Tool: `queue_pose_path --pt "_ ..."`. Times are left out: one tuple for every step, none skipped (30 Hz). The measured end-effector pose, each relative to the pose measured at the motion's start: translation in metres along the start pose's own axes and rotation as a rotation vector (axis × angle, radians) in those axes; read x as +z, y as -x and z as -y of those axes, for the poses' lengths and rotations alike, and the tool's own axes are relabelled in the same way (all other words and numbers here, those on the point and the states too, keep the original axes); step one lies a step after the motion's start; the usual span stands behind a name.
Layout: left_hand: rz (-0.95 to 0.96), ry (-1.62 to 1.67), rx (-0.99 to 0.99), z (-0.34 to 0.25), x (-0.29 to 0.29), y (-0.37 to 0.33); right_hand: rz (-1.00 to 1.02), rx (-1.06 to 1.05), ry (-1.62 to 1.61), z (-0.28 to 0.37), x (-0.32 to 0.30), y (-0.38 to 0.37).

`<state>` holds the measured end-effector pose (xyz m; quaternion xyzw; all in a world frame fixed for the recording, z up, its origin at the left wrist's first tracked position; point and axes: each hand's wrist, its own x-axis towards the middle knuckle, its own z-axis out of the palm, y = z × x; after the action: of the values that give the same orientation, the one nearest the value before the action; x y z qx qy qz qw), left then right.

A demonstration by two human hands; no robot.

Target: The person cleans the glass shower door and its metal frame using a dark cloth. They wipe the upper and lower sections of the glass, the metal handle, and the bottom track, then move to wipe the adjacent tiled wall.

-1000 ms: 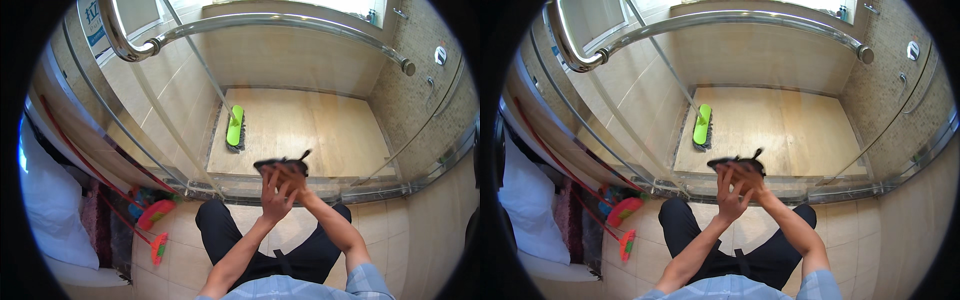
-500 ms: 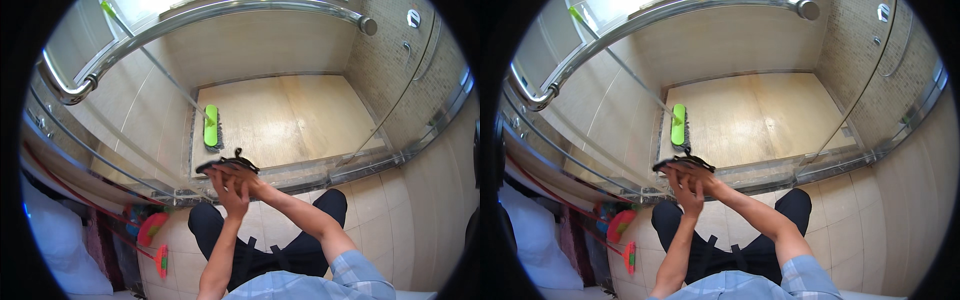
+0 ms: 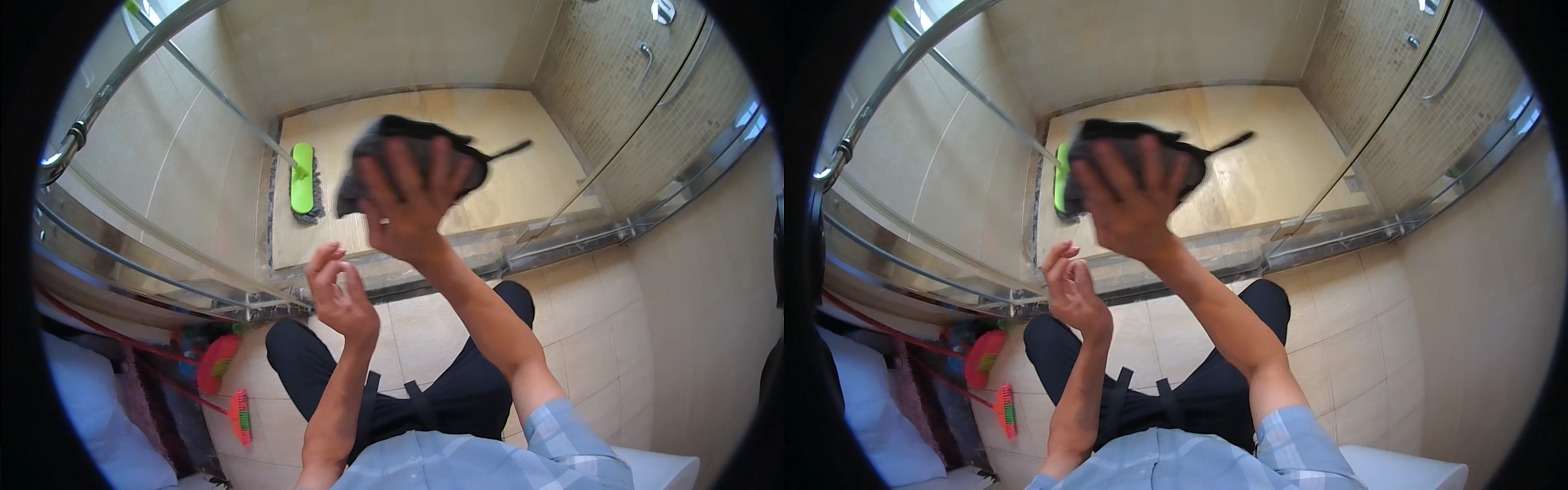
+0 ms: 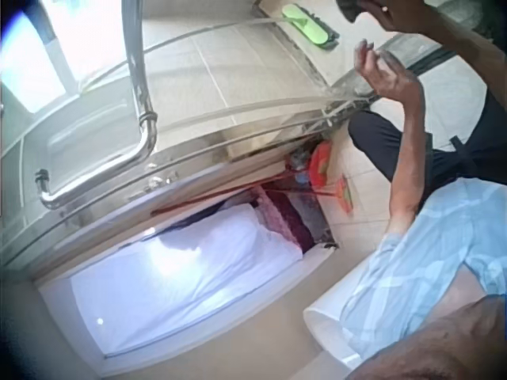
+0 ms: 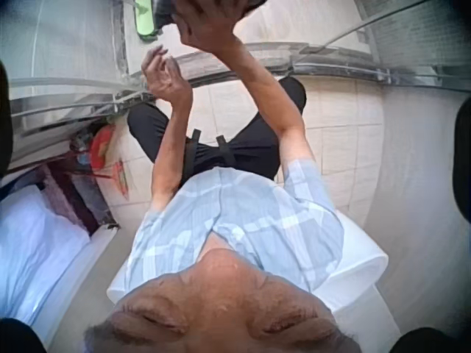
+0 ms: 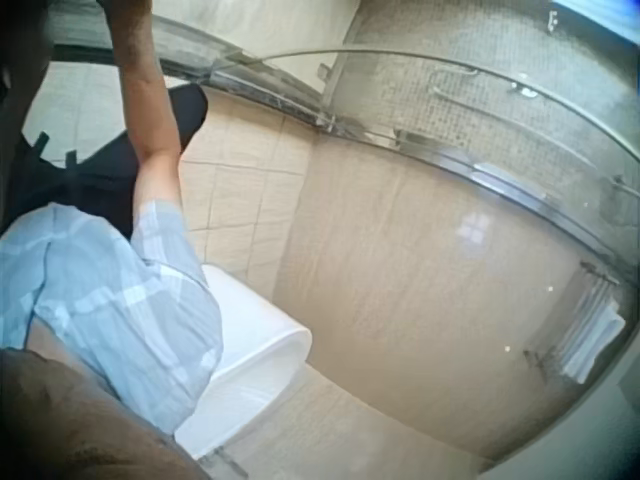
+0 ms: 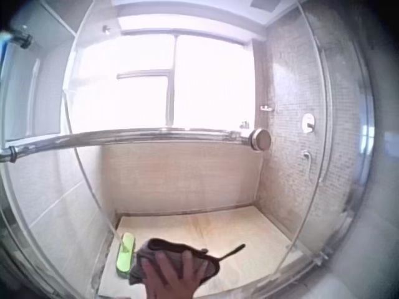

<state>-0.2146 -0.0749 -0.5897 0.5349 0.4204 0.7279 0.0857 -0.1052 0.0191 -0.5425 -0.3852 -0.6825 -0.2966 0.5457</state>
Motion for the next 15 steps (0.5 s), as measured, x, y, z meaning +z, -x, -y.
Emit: queue_pose_path --pt "-0.075 0.05 -0.143 -0.001 0.001 -0.003 -0.006 -0.02 -0.016 0.013 0.01 -0.002" --pt "-0.14 0.075 -0.172 0.003 -0.002 -0.006 0.025 -0.068 -0.046 0.029 0.018 0.001" --pt "-0.188 0.09 -0.263 0.007 -0.003 -0.008 0.06 -0.123 -0.063 0.037 0.022 0.012" --pt "-0.19 0.116 -0.305 0.009 -0.001 -0.008 0.104 -0.166 -0.068 0.035 0.022 0.022" --pt "-0.189 0.15 -0.344 0.012 0.005 -0.007 0.147 -0.211 -0.066 0.028 0.021 0.037" --pt "-0.157 0.12 -0.414 0.016 0.009 -0.001 0.164 -0.2 -0.031 0.016 0.017 0.053" --pt "-0.126 0.087 -0.438 0.016 0.011 0.004 0.16 -0.19 -0.011 0.009 0.015 0.068" --pt "-0.082 0.044 -0.438 0.026 0.007 0.012 0.134 -0.177 0.024 0.001 0.014 0.086" --pt "-0.071 0.117 -0.478 0.032 0.007 0.021 0.115 -0.158 0.058 -0.01 0.012 0.104" --pt "-0.022 0.127 -0.506 0.037 0.01 0.032 0.091 -0.089 0.06 -0.028 0.008 0.119" --pt "0.085 0.11 -0.559 0.038 0.012 0.04 0.079 -0.014 0.059 -0.042 0.001 0.13" --pt "0.17 0.111 -0.618 0.036 0.018 0.046 0.051 0.052 0.07 -0.057 -0.007 0.131" --pt "0.257 0.115 -0.685 0.034 0.025 0.054 0.031 0.117 0.087 -0.075 -0.018 0.128" --pt "0.329 0.134 -0.721 0.033 0.032 0.059 0.006 0.148 0.132 -0.092 -0.026 0.124" --pt "0.395 0.149 -0.756 0.035 0.036 0.064 -0.021 0.178 0.172 -0.103 -0.035 0.11"
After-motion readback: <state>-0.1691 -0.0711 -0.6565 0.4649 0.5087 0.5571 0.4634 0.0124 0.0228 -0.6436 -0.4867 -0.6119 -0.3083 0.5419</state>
